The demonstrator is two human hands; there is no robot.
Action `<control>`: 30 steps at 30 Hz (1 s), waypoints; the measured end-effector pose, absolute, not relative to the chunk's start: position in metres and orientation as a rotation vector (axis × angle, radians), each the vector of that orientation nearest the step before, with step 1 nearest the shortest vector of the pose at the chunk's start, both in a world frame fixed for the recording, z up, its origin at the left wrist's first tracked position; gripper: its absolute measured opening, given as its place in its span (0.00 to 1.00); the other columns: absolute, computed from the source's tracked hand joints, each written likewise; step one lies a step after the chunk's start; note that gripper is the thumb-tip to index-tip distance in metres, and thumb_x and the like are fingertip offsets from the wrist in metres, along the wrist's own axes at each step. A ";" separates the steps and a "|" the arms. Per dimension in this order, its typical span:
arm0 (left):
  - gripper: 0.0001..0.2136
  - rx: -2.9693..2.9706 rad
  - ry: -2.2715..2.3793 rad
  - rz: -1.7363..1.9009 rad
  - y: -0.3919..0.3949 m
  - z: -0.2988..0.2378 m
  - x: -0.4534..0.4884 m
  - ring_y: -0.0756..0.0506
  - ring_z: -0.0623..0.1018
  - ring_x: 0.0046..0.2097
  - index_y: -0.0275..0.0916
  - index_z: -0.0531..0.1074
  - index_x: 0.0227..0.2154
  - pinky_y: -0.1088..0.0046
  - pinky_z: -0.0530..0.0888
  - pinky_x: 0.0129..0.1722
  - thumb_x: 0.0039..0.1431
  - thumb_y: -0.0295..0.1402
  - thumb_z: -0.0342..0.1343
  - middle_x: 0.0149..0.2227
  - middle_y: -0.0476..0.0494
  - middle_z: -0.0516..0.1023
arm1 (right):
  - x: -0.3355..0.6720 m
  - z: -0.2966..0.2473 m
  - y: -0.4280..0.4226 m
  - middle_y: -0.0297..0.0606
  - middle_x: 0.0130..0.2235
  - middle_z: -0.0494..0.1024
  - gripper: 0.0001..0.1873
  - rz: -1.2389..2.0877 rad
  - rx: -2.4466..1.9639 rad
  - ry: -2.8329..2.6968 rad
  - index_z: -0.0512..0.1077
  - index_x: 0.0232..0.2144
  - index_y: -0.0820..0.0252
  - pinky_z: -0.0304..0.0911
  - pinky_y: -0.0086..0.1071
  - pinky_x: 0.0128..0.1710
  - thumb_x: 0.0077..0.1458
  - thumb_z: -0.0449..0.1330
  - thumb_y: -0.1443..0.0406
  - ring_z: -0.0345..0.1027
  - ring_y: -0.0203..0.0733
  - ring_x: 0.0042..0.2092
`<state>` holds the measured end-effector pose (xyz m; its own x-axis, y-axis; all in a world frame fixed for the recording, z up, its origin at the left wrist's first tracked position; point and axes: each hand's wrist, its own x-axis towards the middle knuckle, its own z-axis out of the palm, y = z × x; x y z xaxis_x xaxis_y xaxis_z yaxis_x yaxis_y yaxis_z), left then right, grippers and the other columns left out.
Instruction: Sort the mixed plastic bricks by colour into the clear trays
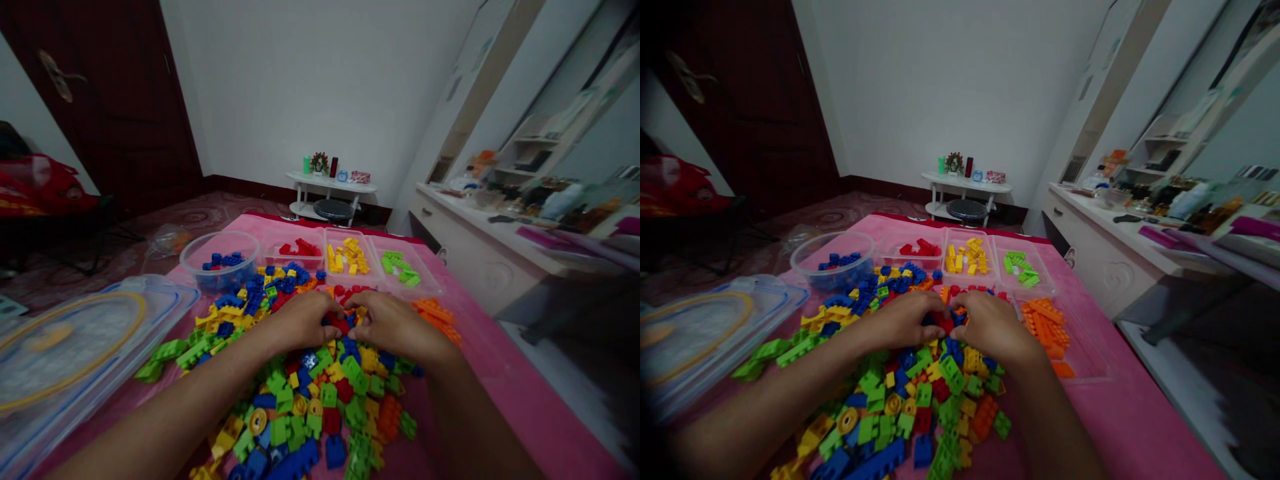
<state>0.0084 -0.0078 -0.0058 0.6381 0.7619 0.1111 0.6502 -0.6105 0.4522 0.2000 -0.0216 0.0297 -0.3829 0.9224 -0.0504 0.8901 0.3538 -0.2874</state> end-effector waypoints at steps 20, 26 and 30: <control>0.07 2.147 1.154 0.429 0.034 -0.005 -0.043 0.52 0.71 0.25 0.34 0.74 0.28 0.81 0.64 0.25 0.46 0.26 0.53 0.24 0.49 0.76 | 0.121 0.006 -0.054 0.41 0.50 0.71 0.27 0.289 -1.238 -2.632 0.69 0.50 0.53 0.58 0.38 0.46 0.46 0.64 0.57 0.61 0.49 0.51; 0.06 2.116 1.137 0.364 0.034 -0.004 -0.048 0.51 0.72 0.25 0.35 0.75 0.27 0.81 0.63 0.23 0.44 0.27 0.56 0.24 0.49 0.76 | 0.137 0.009 -0.041 0.39 0.38 0.76 0.13 0.074 -1.579 -2.594 0.71 0.40 0.54 0.56 0.34 0.36 0.50 0.57 0.63 0.68 0.46 0.41; 0.06 2.079 1.238 0.522 0.039 -0.005 -0.047 0.52 0.70 0.23 0.35 0.74 0.23 0.79 0.63 0.23 0.43 0.25 0.52 0.21 0.50 0.74 | 0.153 0.015 -0.029 0.39 0.34 0.76 0.06 0.012 -1.741 -2.510 0.71 0.30 0.57 0.52 0.32 0.31 0.50 0.57 0.62 0.69 0.44 0.37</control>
